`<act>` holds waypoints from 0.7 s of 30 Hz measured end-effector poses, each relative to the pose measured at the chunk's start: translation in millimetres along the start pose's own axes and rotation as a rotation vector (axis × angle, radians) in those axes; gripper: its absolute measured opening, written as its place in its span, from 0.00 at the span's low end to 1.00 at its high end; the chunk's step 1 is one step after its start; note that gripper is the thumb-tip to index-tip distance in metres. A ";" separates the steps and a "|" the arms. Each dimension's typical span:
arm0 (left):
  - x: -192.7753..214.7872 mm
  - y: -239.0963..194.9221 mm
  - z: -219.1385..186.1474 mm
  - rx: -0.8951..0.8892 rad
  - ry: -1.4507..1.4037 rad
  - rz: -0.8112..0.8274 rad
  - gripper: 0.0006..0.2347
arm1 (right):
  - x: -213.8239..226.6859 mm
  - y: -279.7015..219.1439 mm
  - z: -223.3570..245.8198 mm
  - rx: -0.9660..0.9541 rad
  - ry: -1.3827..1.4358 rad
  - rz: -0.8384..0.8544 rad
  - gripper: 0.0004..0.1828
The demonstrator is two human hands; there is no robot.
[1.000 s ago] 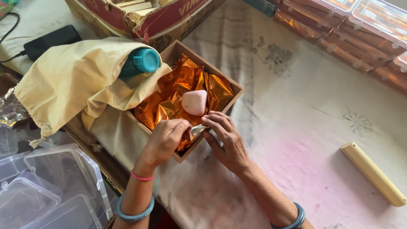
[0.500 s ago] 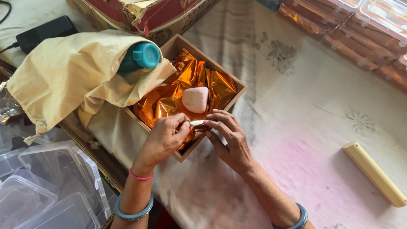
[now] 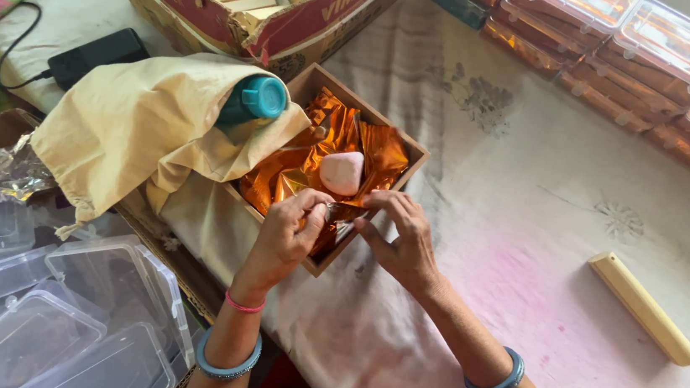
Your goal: The person wraps a wooden stick in orange foil using a wooden roller to smooth the edges. They then wipe the wooden roller with a pink cloth and place it into a wooden casing. Finally, they wrap another wooden stick in orange foil.
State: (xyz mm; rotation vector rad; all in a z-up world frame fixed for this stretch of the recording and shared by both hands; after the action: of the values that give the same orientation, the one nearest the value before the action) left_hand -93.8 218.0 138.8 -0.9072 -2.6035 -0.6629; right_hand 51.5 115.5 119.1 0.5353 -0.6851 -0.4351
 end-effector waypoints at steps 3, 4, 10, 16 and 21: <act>-0.3 2.2 -12.3 -0.095 0.039 0.017 0.06 | 5.3 21.3 13.8 -0.073 0.000 0.035 0.25; -3.1 3.6 -16.4 -0.125 0.049 0.044 0.06 | 5.6 28.1 18.8 -0.109 -0.020 0.084 0.34; -7.3 10.3 -26.5 -0.158 0.123 0.069 0.05 | 10.4 30.1 17.8 -0.033 -0.232 0.132 0.25; -4.5 11.2 -32.0 -0.203 0.160 0.053 0.04 | 0.6 39.8 10.7 -0.016 -0.142 0.216 0.23; 18.0 3.1 -41.5 -0.223 0.130 -0.109 0.04 | 8.2 37.6 -17.0 -0.044 -0.143 0.158 0.07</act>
State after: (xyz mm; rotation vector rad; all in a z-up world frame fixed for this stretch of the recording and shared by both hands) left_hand -99.9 207.8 182.6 -0.7592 -2.5118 -1.0225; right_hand 76.4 145.8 134.2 0.4083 -0.8469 -0.3418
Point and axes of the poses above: each hand's wrist, its own y-axis towards the middle knuckle, its own x-axis out of the back of the hand, z = x × y, the point moved 9 cm from there along y, towards the middle knuckle, and after that the axes turned 5 degrees about y, right-handed, at the moved point
